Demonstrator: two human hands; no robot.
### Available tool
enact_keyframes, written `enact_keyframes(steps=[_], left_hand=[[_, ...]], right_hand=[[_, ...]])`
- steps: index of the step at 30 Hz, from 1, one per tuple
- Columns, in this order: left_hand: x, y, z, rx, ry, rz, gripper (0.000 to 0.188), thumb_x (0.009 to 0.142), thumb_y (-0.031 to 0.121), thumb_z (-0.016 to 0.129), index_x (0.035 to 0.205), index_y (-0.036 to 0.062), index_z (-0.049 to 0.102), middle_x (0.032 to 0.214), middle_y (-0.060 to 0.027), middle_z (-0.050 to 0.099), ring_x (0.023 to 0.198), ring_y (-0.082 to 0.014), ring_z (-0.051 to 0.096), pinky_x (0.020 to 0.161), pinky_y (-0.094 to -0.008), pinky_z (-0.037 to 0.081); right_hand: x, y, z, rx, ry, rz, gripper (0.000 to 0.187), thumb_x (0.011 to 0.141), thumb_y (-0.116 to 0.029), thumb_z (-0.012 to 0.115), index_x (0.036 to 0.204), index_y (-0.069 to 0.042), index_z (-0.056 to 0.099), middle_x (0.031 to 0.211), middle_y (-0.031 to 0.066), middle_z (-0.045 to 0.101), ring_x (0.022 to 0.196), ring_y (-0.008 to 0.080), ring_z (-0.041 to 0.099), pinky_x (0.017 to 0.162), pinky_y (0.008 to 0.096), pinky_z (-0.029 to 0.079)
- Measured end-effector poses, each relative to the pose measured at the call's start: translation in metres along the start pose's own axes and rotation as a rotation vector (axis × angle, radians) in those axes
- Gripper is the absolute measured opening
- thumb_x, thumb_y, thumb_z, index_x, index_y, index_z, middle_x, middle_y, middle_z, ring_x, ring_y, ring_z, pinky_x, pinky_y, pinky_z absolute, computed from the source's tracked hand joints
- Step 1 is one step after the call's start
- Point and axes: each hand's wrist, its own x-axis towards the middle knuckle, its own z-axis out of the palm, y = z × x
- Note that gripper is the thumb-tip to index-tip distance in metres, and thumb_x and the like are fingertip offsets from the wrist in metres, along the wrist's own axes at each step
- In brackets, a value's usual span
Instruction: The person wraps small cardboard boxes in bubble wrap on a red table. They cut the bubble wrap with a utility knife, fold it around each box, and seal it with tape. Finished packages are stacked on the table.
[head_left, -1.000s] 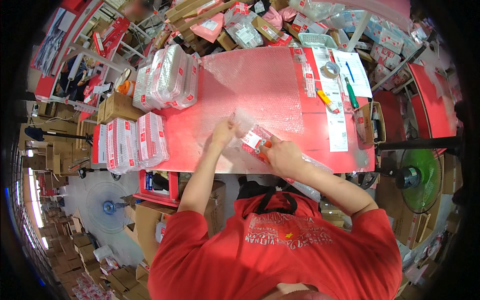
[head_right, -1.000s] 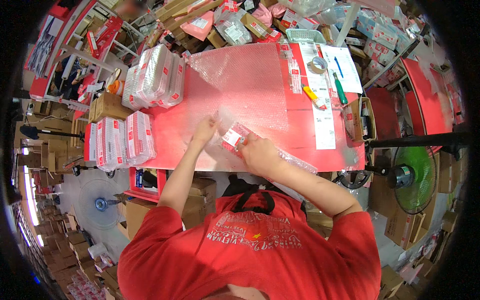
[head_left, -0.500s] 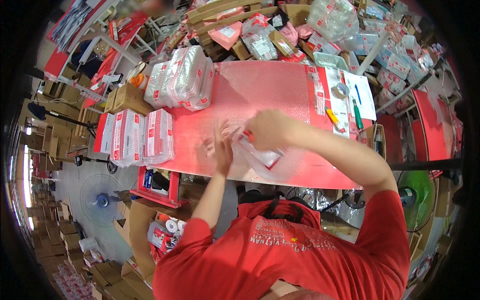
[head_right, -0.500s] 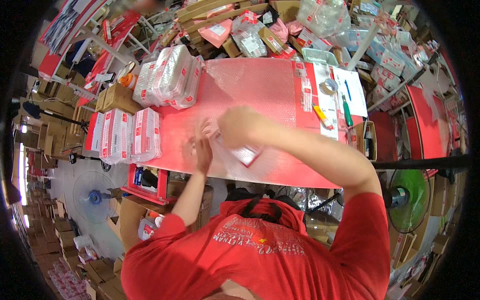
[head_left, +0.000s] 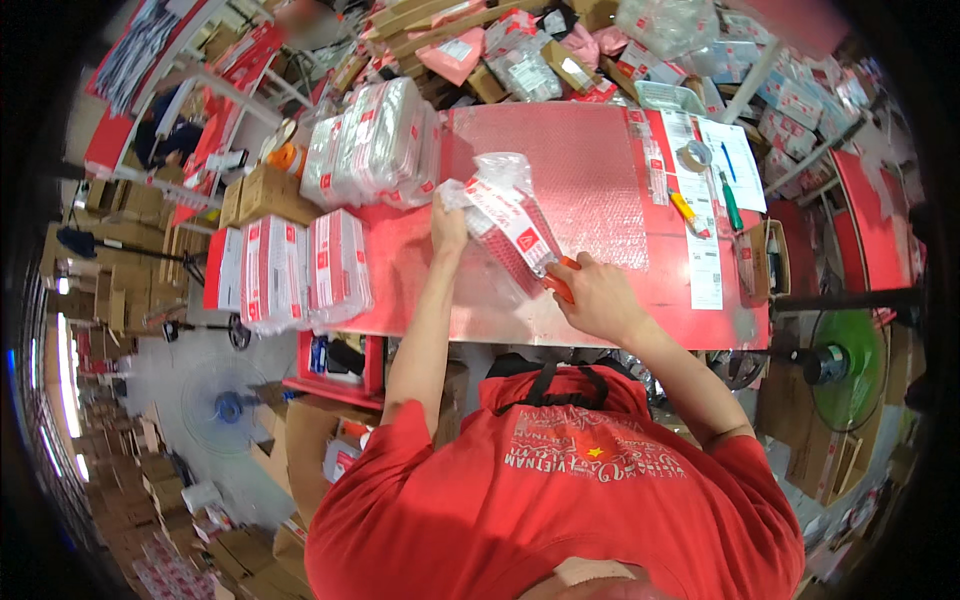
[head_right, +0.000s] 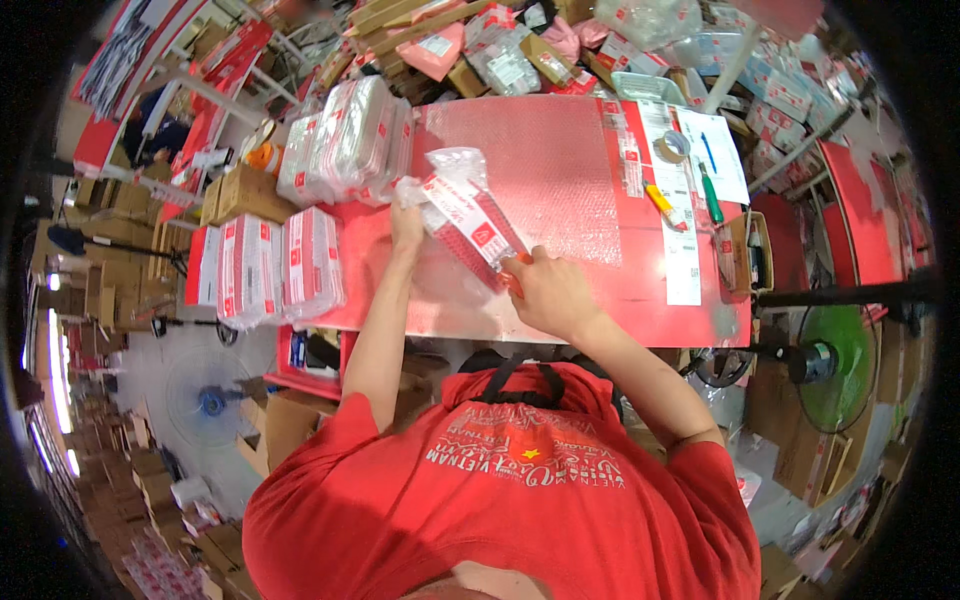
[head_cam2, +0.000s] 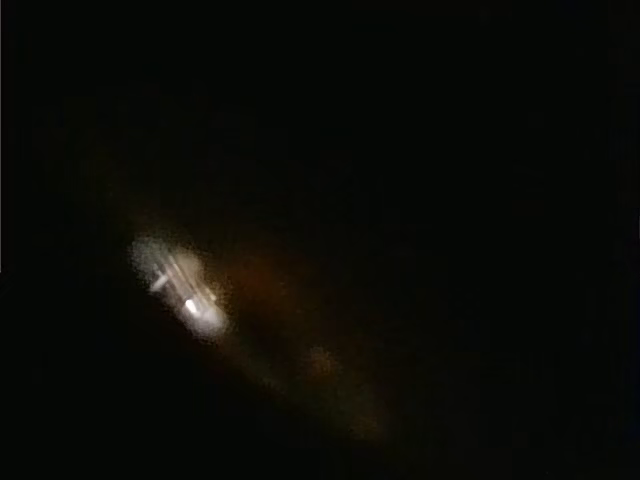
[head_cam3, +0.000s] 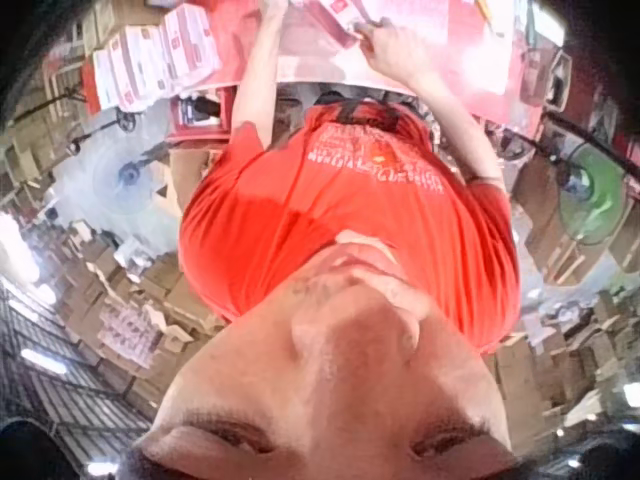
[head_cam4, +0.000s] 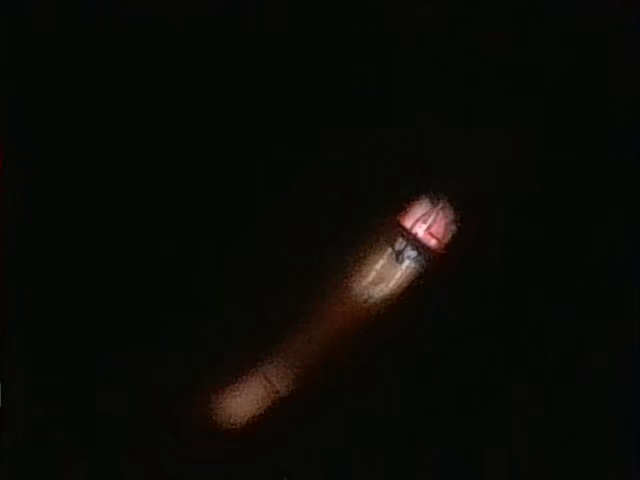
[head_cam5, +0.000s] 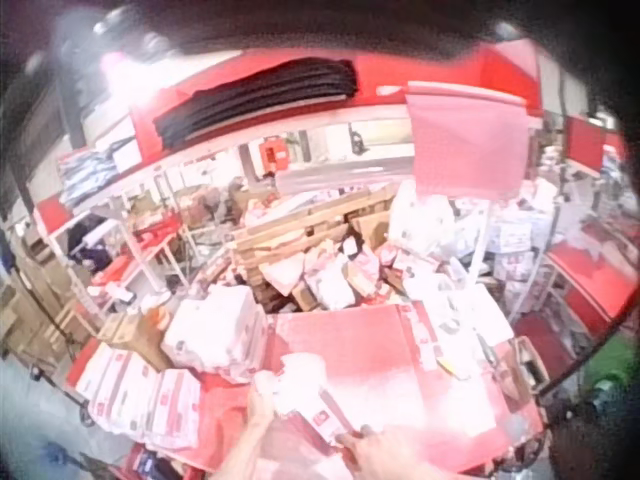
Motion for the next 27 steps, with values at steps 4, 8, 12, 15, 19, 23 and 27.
enact_keyframes(steps=[4, 8, 12, 15, 19, 23, 27], left_hand=[[-0.02, -0.008, 0.006, -0.053, -0.299, -0.345, 0.049, 0.104, 0.035, 0.062, 0.138, -0.0005, 0.067, 0.136, -0.0226, 0.07, 0.126, -0.0364, 0.065, 0.109, -0.0437, 0.049], [-0.054, -0.001, 0.033, 0.709, -0.286, 0.407, 0.058, 0.109, 0.038, 0.055, 0.162, 0.0147, 0.051, 0.165, -0.0172, 0.051, 0.153, -0.0345, 0.045, 0.128, -0.0475, 0.034], [-0.051, 0.011, 0.055, 0.949, -0.629, 0.627, 0.057, 0.111, 0.044, 0.053, 0.165, 0.0272, 0.049, 0.175, -0.0109, 0.039, 0.163, -0.0388, 0.029, 0.133, -0.0512, 0.026], [-0.003, 0.028, 0.043, 0.744, -0.734, 0.522, 0.059, 0.112, 0.046, 0.05, 0.168, 0.0258, 0.045, 0.178, -0.0131, 0.034, 0.166, -0.0416, 0.02, 0.135, -0.0526, 0.023], [0.036, 0.063, 0.015, 0.955, -0.514, 0.34, 0.065, 0.118, 0.049, 0.033, 0.172, 0.0136, 0.035, 0.183, -0.0166, 0.016, 0.169, -0.0396, 0.008, 0.137, -0.0539, 0.006], [0.012, 0.1, 0.008, 0.78, -0.935, 0.504, 0.086, 0.115, 0.062, 0.032, 0.176, 0.0067, 0.006, 0.183, -0.022, -0.005, 0.169, -0.0415, -0.011, 0.134, -0.0549, -0.01], [-0.013, 0.123, 0.016, 1.149, -0.486, 0.618, 0.144, 0.079, 0.079, 0.075, 0.174, -0.0029, 0.005, 0.183, -0.0246, -0.003, 0.169, -0.0432, -0.009, 0.133, -0.0651, -0.005]], right_hand=[[0.028, 0.001, 0.019, -0.097, 0.0, 0.019, 0.041, 0.097, -0.029, 0.072, 0.136, -0.015, 0.071, 0.107, 0.0231, 0.072, 0.08, 0.0415, 0.075, 0.073, 0.053, 0.062], [0.026, 0.0, 0.012, -0.102, -0.044, 0.063, 0.035, 0.1, -0.031, 0.069, 0.13, -0.015, 0.07, 0.109, 0.0254, 0.072, 0.082, 0.0425, 0.075, 0.073, 0.0549, 0.062], [-0.046, 0.01, -0.019, 0.029, -0.049, -0.052, 0.036, 0.1, -0.03, 0.071, 0.133, -0.018, 0.072, 0.108, 0.024, 0.073, 0.086, 0.0411, 0.075, 0.073, 0.0523, 0.062], [-0.049, 0.011, -0.04, -0.06, -0.31, 0.063, 0.039, 0.099, -0.029, 0.071, 0.137, -0.02, 0.07, 0.107, 0.022, 0.071, 0.083, 0.0385, 0.075, 0.071, 0.0515, 0.062], [0.033, -0.019, -0.025, -0.106, -0.02, -0.037, 0.044, 0.097, -0.026, 0.071, 0.14, -0.02, 0.069, 0.104, 0.0209, 0.069, 0.078, 0.0386, 0.074, 0.068, 0.0517, 0.062], [0.052, -0.024, -0.024, -0.037, 0.094, -0.055, 0.047, 0.093, -0.026, 0.073, 0.139, -0.02, 0.069, 0.105, 0.02, 0.07, 0.078, 0.0392, 0.075, 0.068, 0.0531, 0.062], [0.045, -0.016, -0.022, -0.086, -0.192, -0.023, 0.03, 0.096, -0.026, 0.07, 0.125, -0.017, 0.075, 0.104, 0.018, 0.076, 0.092, 0.0416, 0.076, 0.076, 0.0547, 0.062]])
